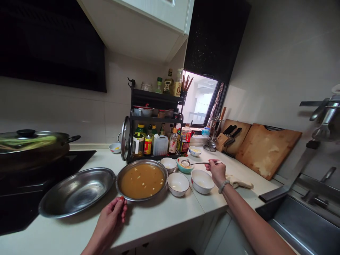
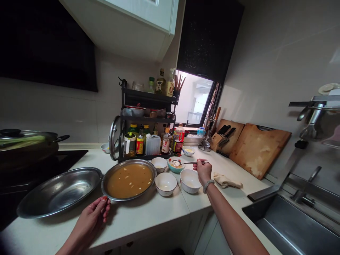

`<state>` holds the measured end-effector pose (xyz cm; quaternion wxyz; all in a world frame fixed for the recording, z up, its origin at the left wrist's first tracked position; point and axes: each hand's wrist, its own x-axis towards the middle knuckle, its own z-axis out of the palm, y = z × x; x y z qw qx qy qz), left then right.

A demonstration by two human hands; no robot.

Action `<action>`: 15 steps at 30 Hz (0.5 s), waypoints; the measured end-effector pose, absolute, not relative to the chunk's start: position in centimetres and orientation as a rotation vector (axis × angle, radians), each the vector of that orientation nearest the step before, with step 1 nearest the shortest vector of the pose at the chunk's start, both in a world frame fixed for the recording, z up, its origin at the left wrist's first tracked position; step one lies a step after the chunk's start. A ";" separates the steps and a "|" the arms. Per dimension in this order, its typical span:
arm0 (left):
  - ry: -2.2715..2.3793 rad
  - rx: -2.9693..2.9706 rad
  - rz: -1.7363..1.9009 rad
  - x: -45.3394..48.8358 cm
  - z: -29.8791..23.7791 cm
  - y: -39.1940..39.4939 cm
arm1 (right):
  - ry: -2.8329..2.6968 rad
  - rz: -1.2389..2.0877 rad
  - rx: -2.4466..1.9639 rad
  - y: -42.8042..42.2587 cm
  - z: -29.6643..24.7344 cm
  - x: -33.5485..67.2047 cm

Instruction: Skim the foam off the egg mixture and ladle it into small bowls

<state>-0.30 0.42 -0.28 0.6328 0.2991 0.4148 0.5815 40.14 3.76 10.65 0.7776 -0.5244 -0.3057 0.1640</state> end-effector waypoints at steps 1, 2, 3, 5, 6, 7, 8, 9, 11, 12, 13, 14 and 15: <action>0.946 0.687 1.331 -0.3 -0.3 0.4 | -0.665 0.357 -1.128 3.6 10.9 40.0; 0.947 0.687 1.332 -0.3 -0.2 0.4 | -0.671 0.359 -1.122 3.4 11.1 39.8; 0.950 0.687 1.333 -0.3 -0.1 0.3 | -0.677 0.362 -1.115 3.2 11.4 39.6; 0.958 0.683 1.332 -0.2 0.0 0.2 | -0.695 0.374 -1.101 3.0 11.8 39.1; 0.960 0.681 1.332 -0.2 0.0 0.2 | -0.706 0.383 -1.095 2.8 12.0 38.8; 0.959 0.683 1.332 -0.2 0.1 0.1 | -0.720 0.394 -1.090 2.7 12.2 38.4; 0.955 0.690 1.332 -0.2 0.1 0.1 | -0.733 0.405 -1.085 2.6 12.3 38.0; 0.952 0.701 1.333 -0.2 0.1 0.1 | -0.747 0.419 -1.079 2.5 12.4 37.5; 0.949 0.728 1.336 -0.2 0.1 0.1 | -0.782 0.454 -1.063 2.3 12.6 36.2; 0.950 0.739 1.336 -0.2 0.1 0.1 | -0.808 0.474 -1.055 2.1 12.7 35.5; 0.951 0.745 1.337 -0.2 0.0 0.2 | -0.838 0.493 -1.049 2.0 12.7 34.8; 0.950 0.749 1.340 -0.2 -0.1 0.3 | -0.874 0.507 -1.046 1.8 12.7 34.0; 0.946 0.751 1.342 -0.2 -0.2 0.3 | -0.914 0.515 -1.046 1.7 12.7 33.2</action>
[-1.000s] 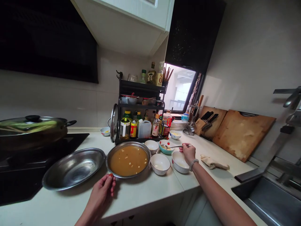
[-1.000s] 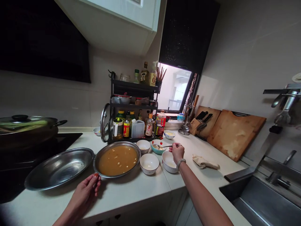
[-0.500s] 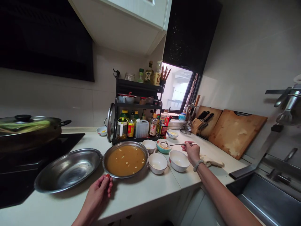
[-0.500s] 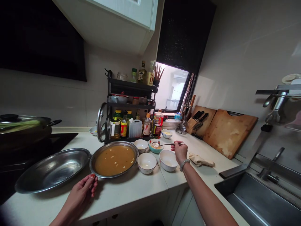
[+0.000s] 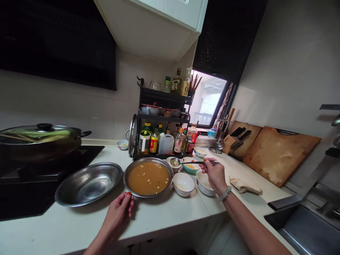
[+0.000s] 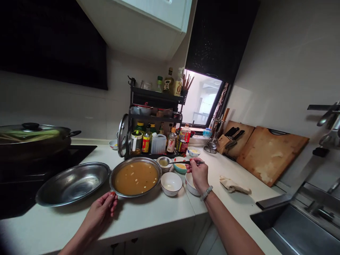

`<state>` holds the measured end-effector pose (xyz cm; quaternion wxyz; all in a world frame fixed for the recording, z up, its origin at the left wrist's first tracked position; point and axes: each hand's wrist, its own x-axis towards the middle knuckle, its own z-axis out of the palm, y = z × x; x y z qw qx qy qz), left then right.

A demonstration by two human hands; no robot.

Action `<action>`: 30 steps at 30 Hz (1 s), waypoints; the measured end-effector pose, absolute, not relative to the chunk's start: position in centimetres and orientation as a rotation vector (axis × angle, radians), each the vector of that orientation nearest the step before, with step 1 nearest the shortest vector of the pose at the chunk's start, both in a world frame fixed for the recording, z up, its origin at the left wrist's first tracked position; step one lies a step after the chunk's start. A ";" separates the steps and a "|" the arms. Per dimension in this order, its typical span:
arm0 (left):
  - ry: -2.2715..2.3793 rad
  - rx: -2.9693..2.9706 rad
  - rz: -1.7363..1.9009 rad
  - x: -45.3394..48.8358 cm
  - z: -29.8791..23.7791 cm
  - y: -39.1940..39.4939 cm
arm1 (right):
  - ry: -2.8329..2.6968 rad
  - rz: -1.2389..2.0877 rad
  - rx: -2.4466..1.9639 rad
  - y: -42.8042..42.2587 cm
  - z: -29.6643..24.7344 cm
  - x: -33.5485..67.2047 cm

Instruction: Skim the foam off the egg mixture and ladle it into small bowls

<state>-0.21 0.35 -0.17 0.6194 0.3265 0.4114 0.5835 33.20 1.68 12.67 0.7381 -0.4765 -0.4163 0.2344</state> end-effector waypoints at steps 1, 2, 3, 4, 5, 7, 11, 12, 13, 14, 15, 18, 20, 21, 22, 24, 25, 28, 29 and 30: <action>0.943 0.752 1.344 -0.2 -0.3 0.4 | -0.957 0.513 -1.049 1.5 12.6 32.4; 0.940 0.754 1.347 -0.2 -0.4 0.5 | -1.006 0.508 -1.053 1.3 12.5 31.7; 0.936 0.757 1.350 -0.2 -0.5 0.5 | -1.059 0.498 -1.055 1.1 12.4 31.0; 0.933 0.759 1.351 -0.2 -0.5 0.6 | -1.116 0.487 -1.053 0.8 12.2 30.4; 0.929 0.760 1.352 -0.2 -0.6 0.6 | -1.177 0.473 -1.044 0.5 12.0 29.9; 0.927 0.759 1.356 -0.2 -0.5 0.6 | -1.309 0.434 -1.008 -0.3 11.4 29.0; 0.931 0.748 1.347 -0.1 -0.2 0.4 | -1.607 0.301 -0.902 -1.9 10.9 28.4; 0.932 0.745 1.342 -0.1 -0.1 0.3 | -1.669 0.250 -0.885 -2.2 10.9 28.6; 0.933 0.742 1.339 -0.1 -0.1 0.3 | -1.707 0.196 -0.882 -2.3 11.1 28.9; 0.933 0.741 1.338 -0.1 0.0 0.3 | -1.712 0.142 -0.897 -2.2 11.3 29.4; 0.935 0.739 1.337 -0.1 0.0 0.3 | -1.688 0.094 -0.929 -1.9 11.5 30.0; 0.936 0.737 1.338 -0.2 -0.1 0.2 | -1.521 0.002 -1.086 -0.2 12.0 32.7; 0.935 0.739 1.343 -0.2 -0.2 0.3 | -1.448 -0.029 -1.191 1.2 11.8 34.7; 0.935 0.740 1.343 -0.2 -0.2 0.3 | -1.429 -0.021 -1.239 1.8 11.6 35.7; 0.934 0.740 1.343 -0.3 -0.3 0.4 | -1.426 -0.010 -1.279 2.4 11.3 36.5; 0.929 0.732 1.342 -0.3 -0.4 0.5 | -1.436 0.039 -1.330 3.2 10.6 37.8; 0.926 0.727 1.341 -0.3 -0.5 0.5 | -1.438 0.067 -1.343 3.5 10.3 38.3; 0.924 0.718 1.336 -0.4 -0.6 0.6 | -1.415 0.132 -1.349 3.8 9.4 38.9; 0.925 0.718 1.334 -0.4 -0.5 0.6 | -1.398 0.147 -1.349 3.8 9.2 38.9; 0.925 0.719 1.335 -0.4 -0.5 0.6 | -1.378 0.162 -1.349 3.9 8.9 38.9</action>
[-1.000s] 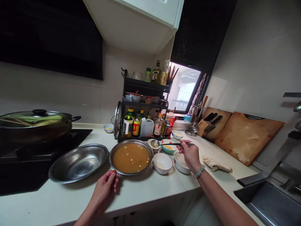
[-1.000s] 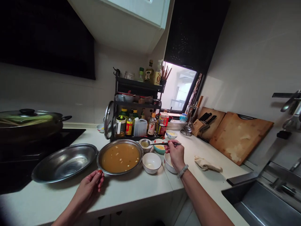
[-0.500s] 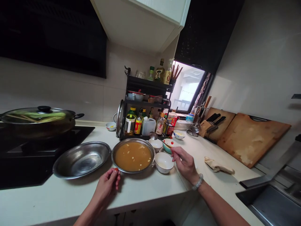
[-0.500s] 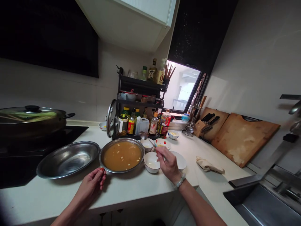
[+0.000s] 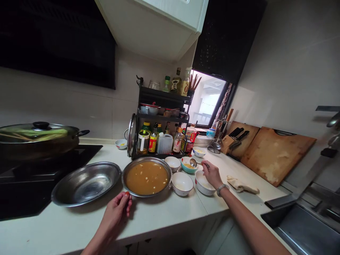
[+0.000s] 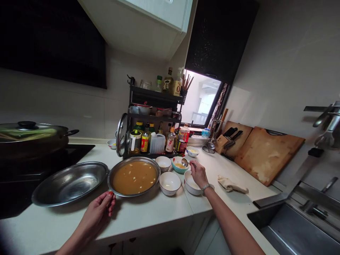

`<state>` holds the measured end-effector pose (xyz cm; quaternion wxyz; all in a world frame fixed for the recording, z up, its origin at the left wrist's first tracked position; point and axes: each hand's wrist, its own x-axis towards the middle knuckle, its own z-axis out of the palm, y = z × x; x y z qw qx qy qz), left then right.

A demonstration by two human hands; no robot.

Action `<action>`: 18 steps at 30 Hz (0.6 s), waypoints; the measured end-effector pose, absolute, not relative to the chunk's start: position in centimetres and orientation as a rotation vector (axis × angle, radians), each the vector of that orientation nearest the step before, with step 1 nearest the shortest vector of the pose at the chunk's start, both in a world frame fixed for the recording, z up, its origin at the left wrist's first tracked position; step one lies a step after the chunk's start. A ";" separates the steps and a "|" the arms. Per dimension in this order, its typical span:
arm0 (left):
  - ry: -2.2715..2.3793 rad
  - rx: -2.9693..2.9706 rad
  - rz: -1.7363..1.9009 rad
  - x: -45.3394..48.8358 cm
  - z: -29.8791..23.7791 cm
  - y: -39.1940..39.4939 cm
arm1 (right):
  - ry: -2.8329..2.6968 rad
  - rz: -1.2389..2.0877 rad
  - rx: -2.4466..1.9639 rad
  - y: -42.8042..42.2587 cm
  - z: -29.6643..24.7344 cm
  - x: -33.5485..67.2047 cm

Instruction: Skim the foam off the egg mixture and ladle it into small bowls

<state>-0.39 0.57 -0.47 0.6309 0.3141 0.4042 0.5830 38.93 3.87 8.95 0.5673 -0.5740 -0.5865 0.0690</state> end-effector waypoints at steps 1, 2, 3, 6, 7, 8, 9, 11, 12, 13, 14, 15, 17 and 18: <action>0.925 0.722 1.336 -0.4 -0.4 0.5 | -1.351 0.182 -1.349 4.0 8.7 38.9; 0.925 0.726 1.339 -0.4 -0.3 0.5 | -1.318 0.204 -1.348 4.1 8.5 38.9; 0.929 0.731 1.343 -0.3 -0.2 0.4 | -1.278 0.226 -1.348 4.3 8.3 38.9; 0.951 0.742 1.348 -0.3 0.0 0.2 | -1.121 0.284 -1.344 5.0 7.8 39.1; 0.955 0.743 1.345 -0.3 0.0 0.2 | -1.060 0.299 -1.341 5.3 7.7 39.3; 0.956 0.740 1.343 -0.3 0.0 0.2 | -0.998 0.311 -1.336 5.6 7.6 39.5; 0.955 0.738 1.340 -0.3 0.0 0.2 | -0.936 0.321 -1.328 5.8 7.6 39.8; 0.951 0.737 1.343 -0.2 0.0 0.2 | -0.827 0.339 -1.304 6.0 7.7 40.3; 0.950 0.737 1.349 -0.2 0.0 0.2 | -0.785 0.348 -1.290 6.0 7.7 40.5; 0.950 0.735 1.353 -0.2 0.1 0.2 | -0.752 0.357 -1.275 5.9 7.8 40.8; 0.950 0.733 1.356 -0.2 0.1 0.2 | -0.726 0.366 -1.261 5.8 8.0 41.0; 0.949 0.730 1.357 -0.2 0.2 0.1 | -0.708 0.375 -1.248 5.6 8.1 41.1; 0.948 0.726 1.349 -0.2 0.4 0.0 | -0.686 0.389 -1.223 5.3 8.5 41.4; 0.948 0.725 1.344 -0.2 0.5 0.0 | -0.680 0.394 -1.213 5.1 8.6 41.4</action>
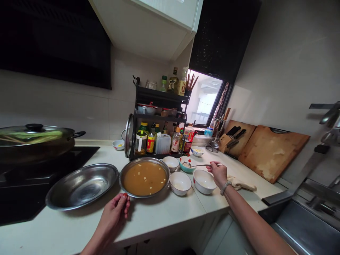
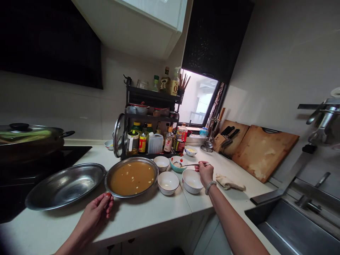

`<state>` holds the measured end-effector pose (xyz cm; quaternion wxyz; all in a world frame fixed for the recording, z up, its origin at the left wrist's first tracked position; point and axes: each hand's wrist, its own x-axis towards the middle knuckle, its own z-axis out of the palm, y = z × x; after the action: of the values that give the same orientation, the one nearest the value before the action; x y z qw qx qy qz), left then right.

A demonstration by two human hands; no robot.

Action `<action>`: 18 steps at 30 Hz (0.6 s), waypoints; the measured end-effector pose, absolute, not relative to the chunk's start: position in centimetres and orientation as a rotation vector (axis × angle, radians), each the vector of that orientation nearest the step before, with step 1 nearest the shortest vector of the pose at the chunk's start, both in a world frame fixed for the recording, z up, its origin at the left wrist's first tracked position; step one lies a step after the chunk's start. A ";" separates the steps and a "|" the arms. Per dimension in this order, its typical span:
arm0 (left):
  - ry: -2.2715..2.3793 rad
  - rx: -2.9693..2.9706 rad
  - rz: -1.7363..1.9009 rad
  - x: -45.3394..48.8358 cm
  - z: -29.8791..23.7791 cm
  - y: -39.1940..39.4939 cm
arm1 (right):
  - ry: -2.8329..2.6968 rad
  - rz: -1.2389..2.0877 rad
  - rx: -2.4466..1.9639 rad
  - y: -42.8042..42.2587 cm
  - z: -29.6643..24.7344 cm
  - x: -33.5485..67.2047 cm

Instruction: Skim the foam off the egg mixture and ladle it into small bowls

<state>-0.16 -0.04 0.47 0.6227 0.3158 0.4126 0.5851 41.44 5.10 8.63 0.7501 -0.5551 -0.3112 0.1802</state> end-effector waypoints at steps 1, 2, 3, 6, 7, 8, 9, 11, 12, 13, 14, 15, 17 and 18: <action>0.948 0.723 1.340 -0.2 0.5 -0.1 | -0.675 0.397 -1.204 5.0 8.8 41.5; 0.950 0.719 1.339 -0.2 0.5 -0.1 | -0.671 0.398 -1.195 4.8 9.0 41.5; 0.951 0.715 1.341 -0.1 0.6 -0.1 | -0.668 0.398 -1.187 4.7 9.2 41.6; 0.953 0.708 1.345 -0.1 0.5 0.0 | -0.657 0.391 -1.167 4.4 9.8 41.5; 0.952 0.709 1.345 -0.1 0.4 0.0 | -0.654 0.388 -1.162 4.3 9.9 41.5; 0.950 0.711 1.344 -0.2 0.3 0.0 | -0.651 0.387 -1.157 4.2 10.1 41.4; 0.947 0.714 1.342 -0.2 0.2 0.1 | -0.649 0.387 -1.152 4.1 10.3 41.3; 0.938 0.722 1.339 -0.3 0.0 0.2 | -0.649 0.391 -1.143 3.8 10.6 41.0; 0.935 0.724 1.336 -0.3 -0.2 0.3 | -0.651 0.394 -1.137 3.7 10.8 40.9; 0.932 0.725 1.333 -0.3 -0.3 0.4 | -0.656 0.397 -1.129 3.6 11.0 40.7; 0.930 0.724 1.331 -0.4 -0.5 0.5 | -0.663 0.401 -1.121 3.5 11.2 40.5; 0.928 0.723 1.329 -0.4 -0.6 0.5 | -0.672 0.406 -1.112 3.4 11.4 40.3; 0.928 0.720 1.322 -0.4 -0.8 0.6 | -0.699 0.420 -1.094 3.3 11.8 39.8; 0.929 0.718 1.320 -0.3 -0.8 0.6 | -0.717 0.428 -1.086 3.2 12.0 39.4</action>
<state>-0.34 0.62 -0.78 0.6344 0.3143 0.4065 0.5774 39.43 3.18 12.04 0.7745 -0.5015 -0.3310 0.1977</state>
